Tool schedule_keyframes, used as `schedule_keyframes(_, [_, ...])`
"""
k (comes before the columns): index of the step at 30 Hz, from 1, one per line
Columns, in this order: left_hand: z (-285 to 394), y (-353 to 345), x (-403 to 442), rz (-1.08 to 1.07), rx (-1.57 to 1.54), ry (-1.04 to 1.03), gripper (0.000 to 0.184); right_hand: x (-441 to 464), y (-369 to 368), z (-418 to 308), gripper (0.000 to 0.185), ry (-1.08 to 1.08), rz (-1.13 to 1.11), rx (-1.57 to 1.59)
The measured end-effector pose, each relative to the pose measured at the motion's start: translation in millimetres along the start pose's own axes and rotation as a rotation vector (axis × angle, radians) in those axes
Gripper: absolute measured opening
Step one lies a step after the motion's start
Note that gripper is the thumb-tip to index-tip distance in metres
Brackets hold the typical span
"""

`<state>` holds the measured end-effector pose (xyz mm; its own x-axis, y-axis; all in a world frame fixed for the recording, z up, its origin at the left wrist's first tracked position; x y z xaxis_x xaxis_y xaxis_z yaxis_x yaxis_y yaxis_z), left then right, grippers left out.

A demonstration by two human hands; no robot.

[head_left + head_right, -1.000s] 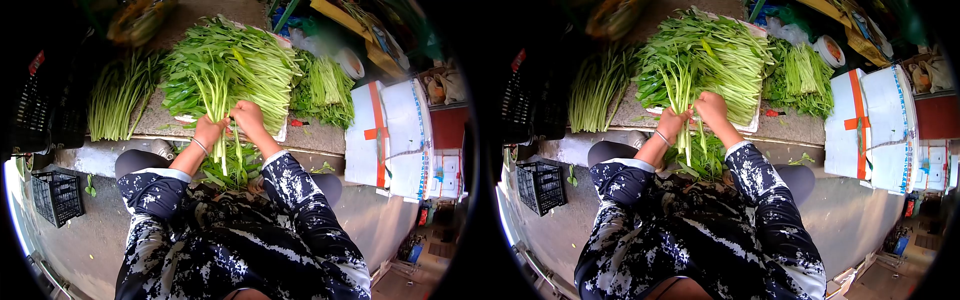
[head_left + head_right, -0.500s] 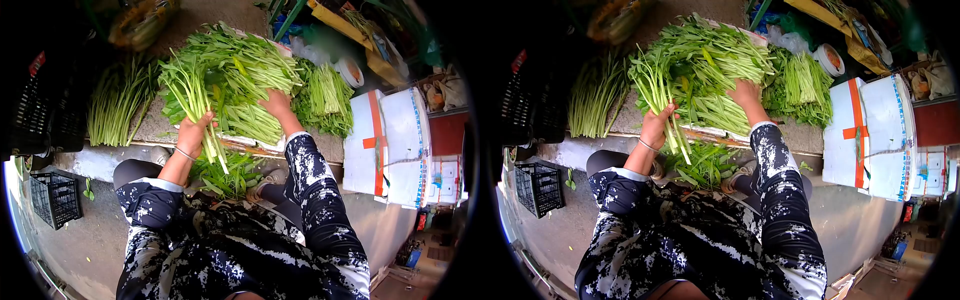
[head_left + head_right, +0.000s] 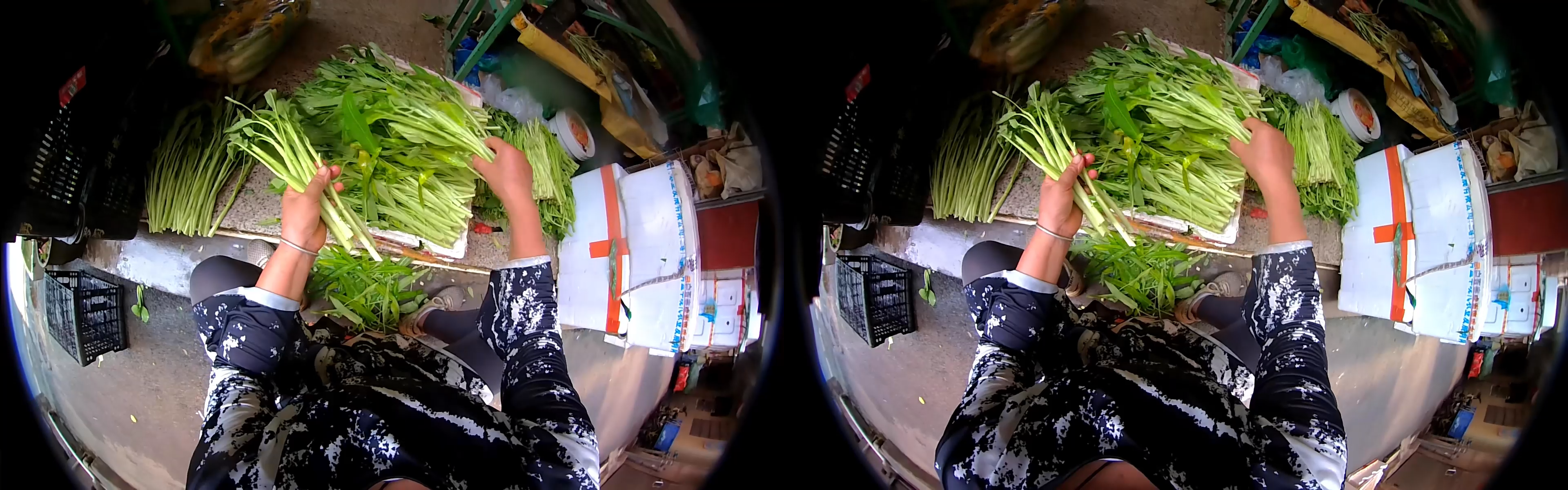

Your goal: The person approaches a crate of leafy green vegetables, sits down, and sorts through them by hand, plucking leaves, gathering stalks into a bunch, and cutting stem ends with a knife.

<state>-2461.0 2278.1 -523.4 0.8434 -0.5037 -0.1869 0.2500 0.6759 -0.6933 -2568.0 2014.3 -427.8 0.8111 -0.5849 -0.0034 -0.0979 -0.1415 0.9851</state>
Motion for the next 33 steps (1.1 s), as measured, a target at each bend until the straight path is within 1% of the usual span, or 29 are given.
schedule_keyframes(1, [0, 0, -1, -0.001, -0.004, 0.000, 0.011, -4, 8, 3, 0.036, 0.000, 0.001, -0.004])
schedule_keyframes(3, [-1, -3, -1, 0.037, -0.011, -0.043, 0.009, -10, 20, 10, 0.034, -0.019, 0.112, 0.226])
schedule_keyframes(6, [-4, -1, 0, 0.007, -0.007, -0.045, 0.014, -9, 13, 5, 0.032, -0.090, 0.179, 0.277])
schedule_keyframes(7, [-3, -3, -2, -0.004, -0.005, -0.033, 0.013, -6, -3, 1, 0.032, -0.142, 0.195, 0.328])
schedule_keyframes(8, [-4, -5, -3, -0.005, -0.002, -0.028, 0.013, 0, -28, 0, 0.036, -0.125, 0.209, 0.331])
schedule_keyframes(9, [-5, -6, -3, -0.013, 0.003, -0.026, 0.013, 3, -53, -2, 0.043, -0.117, 0.086, 0.377])
schedule_keyframes(10, [-6, -8, -3, -0.020, 0.011, -0.024, 0.013, 7, -86, 3, 0.050, -0.110, 0.076, 0.293])
schedule_keyframes(11, [-10, -7, -1, -0.022, 0.015, -0.062, 0.013, 15, -129, 20, 0.043, -0.072, 0.104, 0.346])
schedule_keyframes(12, [-11, -7, -2, -0.021, -0.003, -0.032, 0.013, 12, -133, 21, 0.043, -0.073, 0.102, 0.351])
schedule_keyframes(14, [-9, -11, -7, -0.001, -0.035, 0.008, 0.012, 1, -135, 18, 0.032, -0.212, -0.078, 0.360])
schedule_keyframes(15, [-10, -9, -6, 0.004, -0.036, 0.012, 0.012, -4, -133, 18, 0.028, -0.248, -0.035, 0.392])
schedule_keyframes(16, [-12, -8, -6, -0.014, -0.051, 0.030, 0.012, -6, -130, 18, 0.028, -0.251, -0.040, 0.389])
schedule_keyframes(18, [-14, -9, -5, -0.036, -0.068, 0.053, 0.012, -9, -121, 19, 0.028, -0.273, 0.047, 0.462])
schedule_keyframes(19, [-14, -11, -5, -0.031, -0.054, 0.061, 0.013, -10, -118, 19, 0.029, -0.239, 0.097, 0.456])
schedule_keyframes(20, [-14, -12, -4, -0.023, -0.039, 0.067, 0.014, -10, -115, 18, 0.029, -0.239, 0.098, 0.456])
schedule_keyframes(22, [-19, -13, -2, -0.028, -0.024, 0.075, 0.015, -14, -108, 11, 0.031, -0.230, 0.090, 0.968])
schedule_keyframes(23, [-21, -13, -2, -0.035, -0.010, 0.084, 0.015, -20, -96, -3, 0.031, -0.317, 0.010, 1.054])
schedule_keyframes(24, [-22, -14, -3, -0.031, -0.009, 0.084, 0.015, -23, -94, -8, 0.031, -0.317, 0.006, 1.055])
schedule_keyframes(26, [-24, -17, -5, -0.052, 0.008, 0.088, 0.015, -29, -94, -16, 0.029, -0.284, -0.100, 1.345])
schedule_keyframes(27, [-25, -19, -7, -0.040, -0.001, 0.096, 0.014, -33, -94, -21, 0.026, -0.302, -0.100, 1.419])
schedule_keyframes(28, [-27, -20, -9, -0.036, 0.003, 0.096, 0.014, -36, -97, -24, 0.026, -0.304, -0.105, 1.422])
schedule_keyframes(30, [-33, -24, -13, -0.056, 0.061, 0.146, 0.014, -43, -101, -32, 0.025, -0.177, -0.085, 1.551])
schedule_keyframes(31, [-38, -26, -15, -0.057, 0.054, 0.182, 0.015, -47, -101, -37, 0.024, -0.148, -0.109, 1.615])
schedule_keyframes(32, [-42, -29, -18, -0.073, 0.078, 0.196, 0.016, -52, -101, -43, 0.024, -0.147, -0.111, 1.618])
schedule_keyframes(33, [-46, -32, -22, -0.084, 0.103, 0.222, 0.016, -56, -101, -48, 0.024, -0.158, -0.115, 1.690])
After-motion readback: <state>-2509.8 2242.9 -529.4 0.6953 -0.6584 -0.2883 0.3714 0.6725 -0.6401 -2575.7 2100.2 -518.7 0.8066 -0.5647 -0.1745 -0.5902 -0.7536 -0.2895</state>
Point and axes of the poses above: each hand's wrist, its own x-axis towards the middle knuckle, its own y-axis out of the back of the hand, z = x × y, the point moved 1 cm from there along x, towards the middle knuckle, and after that the axes turned 6 degrees about -z, right-handed, at the moved point
